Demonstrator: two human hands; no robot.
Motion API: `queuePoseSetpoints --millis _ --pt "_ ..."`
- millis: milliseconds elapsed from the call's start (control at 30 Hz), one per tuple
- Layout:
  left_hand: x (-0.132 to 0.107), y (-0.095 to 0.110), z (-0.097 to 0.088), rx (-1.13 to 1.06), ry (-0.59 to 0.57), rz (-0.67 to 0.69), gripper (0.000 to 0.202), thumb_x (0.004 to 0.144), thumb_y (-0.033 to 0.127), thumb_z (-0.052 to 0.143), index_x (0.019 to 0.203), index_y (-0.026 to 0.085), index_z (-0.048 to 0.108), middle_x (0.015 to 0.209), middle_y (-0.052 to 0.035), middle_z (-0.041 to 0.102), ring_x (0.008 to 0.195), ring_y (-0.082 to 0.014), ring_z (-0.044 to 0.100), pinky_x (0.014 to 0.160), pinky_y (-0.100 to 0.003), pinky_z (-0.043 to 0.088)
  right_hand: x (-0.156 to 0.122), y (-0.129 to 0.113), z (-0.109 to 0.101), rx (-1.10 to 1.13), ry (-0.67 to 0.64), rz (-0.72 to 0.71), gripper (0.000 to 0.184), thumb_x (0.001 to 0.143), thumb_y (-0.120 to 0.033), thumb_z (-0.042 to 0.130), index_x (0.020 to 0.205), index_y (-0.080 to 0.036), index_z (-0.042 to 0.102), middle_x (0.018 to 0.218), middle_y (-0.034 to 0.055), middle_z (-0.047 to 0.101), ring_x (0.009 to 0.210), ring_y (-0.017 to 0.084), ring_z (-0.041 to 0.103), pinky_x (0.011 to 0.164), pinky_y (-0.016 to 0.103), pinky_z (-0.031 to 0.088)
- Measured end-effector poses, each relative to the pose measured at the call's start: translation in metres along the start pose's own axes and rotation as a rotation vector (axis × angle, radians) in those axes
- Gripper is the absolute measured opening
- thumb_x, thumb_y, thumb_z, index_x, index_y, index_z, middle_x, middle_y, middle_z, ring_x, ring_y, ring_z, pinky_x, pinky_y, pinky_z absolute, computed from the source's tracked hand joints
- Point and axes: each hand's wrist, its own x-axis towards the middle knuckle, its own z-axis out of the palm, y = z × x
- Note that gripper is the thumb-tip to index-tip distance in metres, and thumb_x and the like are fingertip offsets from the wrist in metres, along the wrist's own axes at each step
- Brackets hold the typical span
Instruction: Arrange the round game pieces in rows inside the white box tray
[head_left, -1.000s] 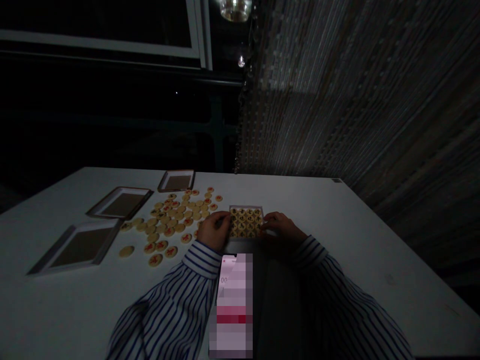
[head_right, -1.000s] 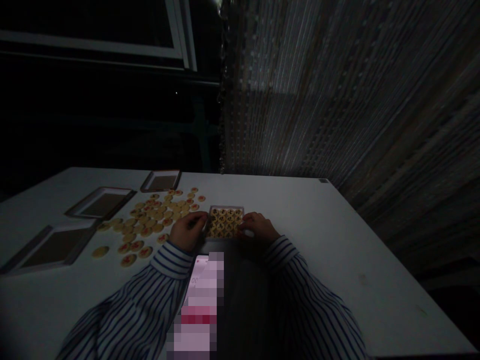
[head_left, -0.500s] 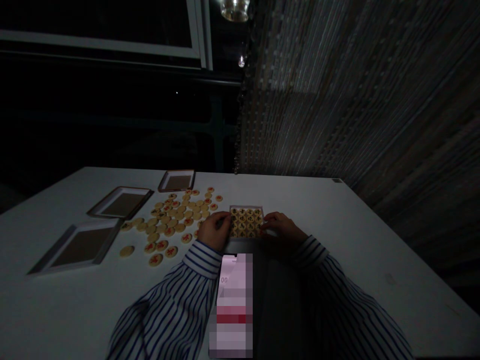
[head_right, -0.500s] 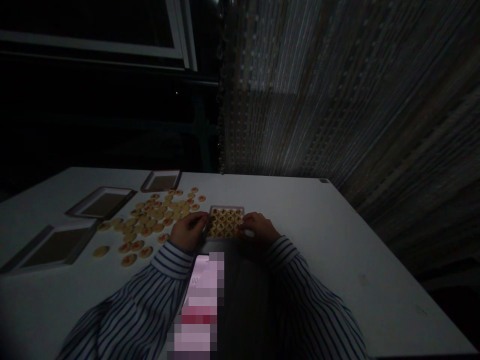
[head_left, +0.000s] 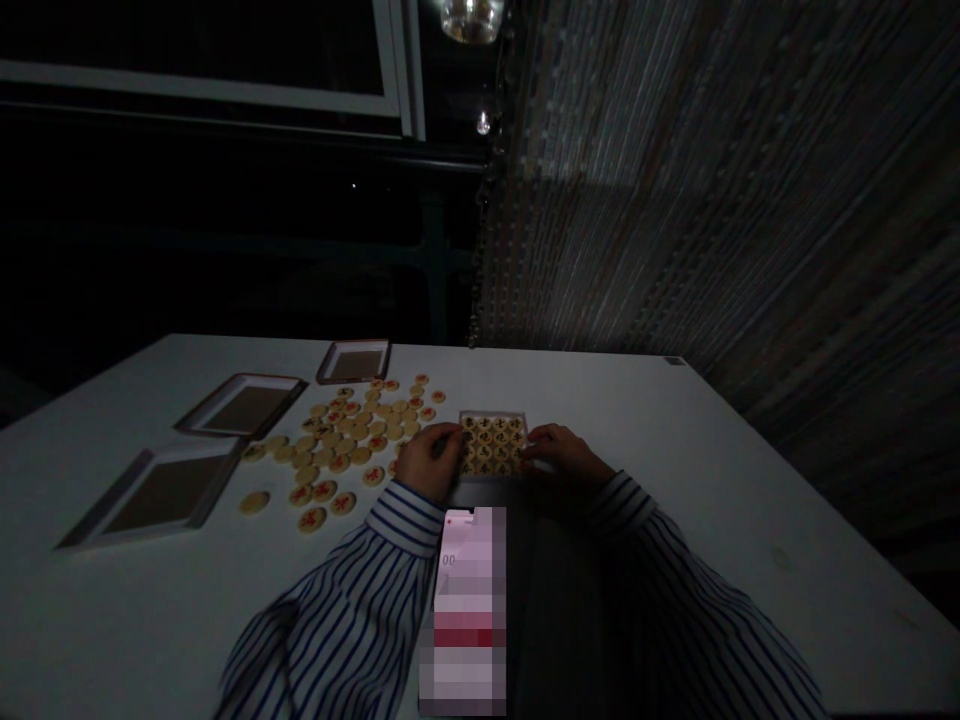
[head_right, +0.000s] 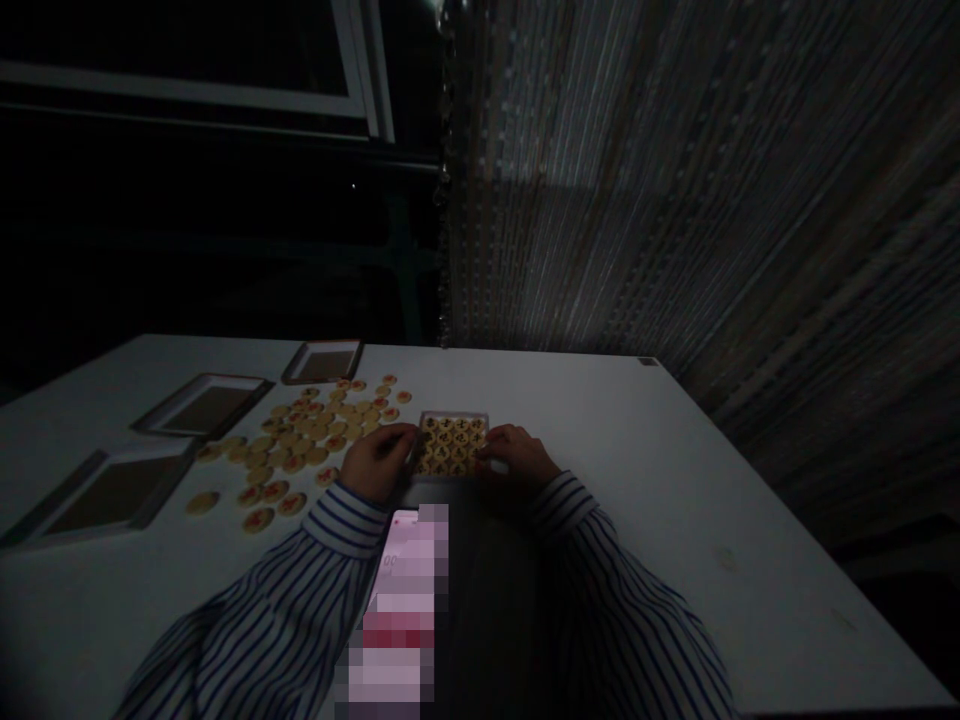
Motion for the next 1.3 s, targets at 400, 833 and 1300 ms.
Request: queuePoseSetpoints --millis 400,833,1300 --pt "0.0 0.001 -0.002 0.002 0.029 0.0 0.027 0.073 0.035 0.048 0.085 0.018 0.065 0.086 -0.0053 0.067 0.082 -0.018 0.061 0.078 -0.032 0.046 0.003 -0.006 -0.01 0.03 0.1 0.022 0.028 0.069 -0.036 0.06 0.093 -0.022 0.062 0.098 0.0087 0.056 0.09 0.021 0.051 0.074 0.037 0.044" --pt "0.005 0.002 -0.014 -0.124 0.169 -0.022 0.027 0.071 0.034 0.051 0.085 0.016 0.064 0.09 -0.0064 0.066 0.087 -0.0181 0.059 0.082 -0.033 0.045 0.009 -0.023 -0.028 0.124 0.487 0.075 0.016 0.077 -0.021 0.047 0.085 -0.018 0.06 0.084 0.0074 0.061 0.084 0.018 0.054 0.077 0.036 0.045" --pt "0.006 0.006 -0.062 -0.085 0.275 -0.117 0.028 0.07 0.036 0.054 0.085 0.016 0.065 0.084 -0.005 0.068 0.083 -0.0182 0.061 0.076 -0.03 0.048 0.01 -0.028 -0.029 0.118 0.472 0.042 0.017 0.078 -0.02 0.046 0.084 -0.018 0.061 0.084 0.0073 0.062 0.083 0.018 0.055 0.076 0.035 0.045"
